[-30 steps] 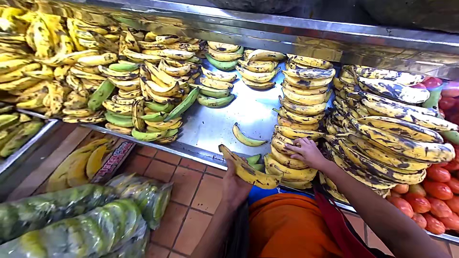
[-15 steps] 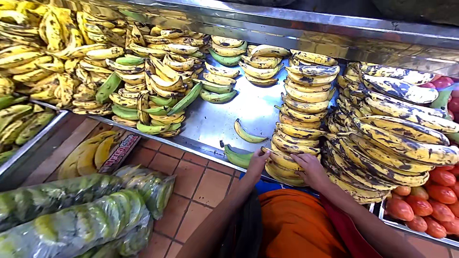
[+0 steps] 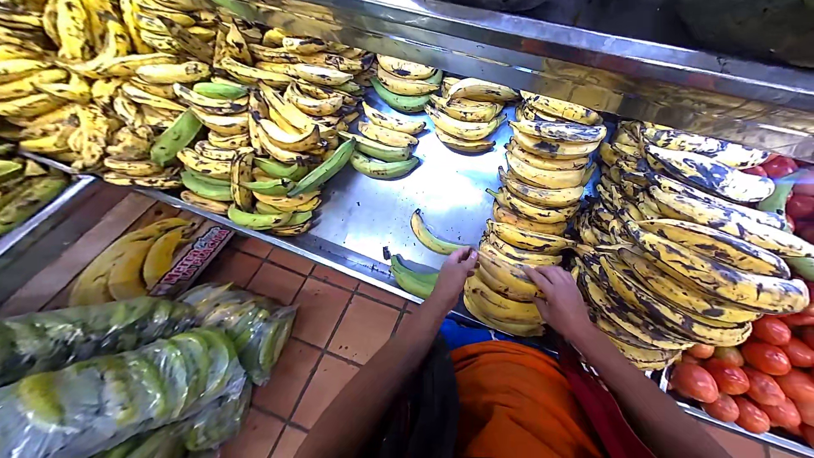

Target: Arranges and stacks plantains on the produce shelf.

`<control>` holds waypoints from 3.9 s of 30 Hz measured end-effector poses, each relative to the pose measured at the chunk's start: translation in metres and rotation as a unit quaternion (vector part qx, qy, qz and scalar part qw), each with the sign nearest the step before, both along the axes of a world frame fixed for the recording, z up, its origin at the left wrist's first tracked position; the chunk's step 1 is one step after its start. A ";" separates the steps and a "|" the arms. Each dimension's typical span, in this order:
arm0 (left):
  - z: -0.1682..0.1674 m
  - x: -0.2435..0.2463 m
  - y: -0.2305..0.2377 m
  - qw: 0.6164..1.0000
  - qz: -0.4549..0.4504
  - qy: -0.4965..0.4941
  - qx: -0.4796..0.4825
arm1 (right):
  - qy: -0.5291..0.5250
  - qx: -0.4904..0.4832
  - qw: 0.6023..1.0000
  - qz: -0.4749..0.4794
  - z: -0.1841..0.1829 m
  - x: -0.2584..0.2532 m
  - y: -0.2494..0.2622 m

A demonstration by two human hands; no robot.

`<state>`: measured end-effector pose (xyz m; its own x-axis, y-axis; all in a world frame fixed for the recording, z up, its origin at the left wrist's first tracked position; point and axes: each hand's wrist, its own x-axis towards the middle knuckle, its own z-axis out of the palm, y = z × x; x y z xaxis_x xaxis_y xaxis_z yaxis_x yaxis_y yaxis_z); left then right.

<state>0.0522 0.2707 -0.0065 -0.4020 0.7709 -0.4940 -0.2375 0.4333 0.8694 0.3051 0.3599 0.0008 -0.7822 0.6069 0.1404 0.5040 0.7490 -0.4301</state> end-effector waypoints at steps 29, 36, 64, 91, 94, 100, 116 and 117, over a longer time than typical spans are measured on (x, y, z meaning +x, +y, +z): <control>-0.024 -0.031 0.025 0.991 0.087 -0.096 0.031 | -0.096 -0.094 0.990 -0.053 -0.017 -0.063 0.067; -0.057 -0.036 -0.102 0.968 0.186 -0.160 -0.047 | -0.107 -0.107 0.988 -0.026 -0.011 -0.070 0.085; -0.100 -0.150 -0.092 0.957 0.113 -0.229 -0.135 | -0.235 -0.012 0.960 -0.151 0.011 -0.434 0.286; -0.070 -0.187 0.209 0.911 0.006 0.342 -0.229 | 0.503 -0.750 0.397 -0.164 0.074 -0.058 -0.056; -0.067 -0.196 0.202 0.903 -0.049 0.342 -0.256 | 0.499 -0.730 0.426 -0.191 0.070 -0.037 -0.063; -0.094 -0.204 0.110 0.995 0.052 0.085 -0.011 | 0.500 -0.714 0.465 -0.153 0.076 -0.009 -0.072; -0.009 -0.138 -0.105 0.943 0.077 -0.205 0.251 | -0.222 -0.190 0.954 -0.065 0.060 -0.106 0.129; -0.008 -0.136 -0.106 0.956 0.088 -0.171 0.221 | -0.216 -0.149 0.962 -0.075 0.057 -0.109 0.129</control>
<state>-0.0833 0.1646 -0.0142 -0.4174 0.8704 -0.2613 -0.5766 -0.0314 0.8164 0.1964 0.4886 0.0574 -0.6293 0.6808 -0.3748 0.7765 0.5301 -0.3407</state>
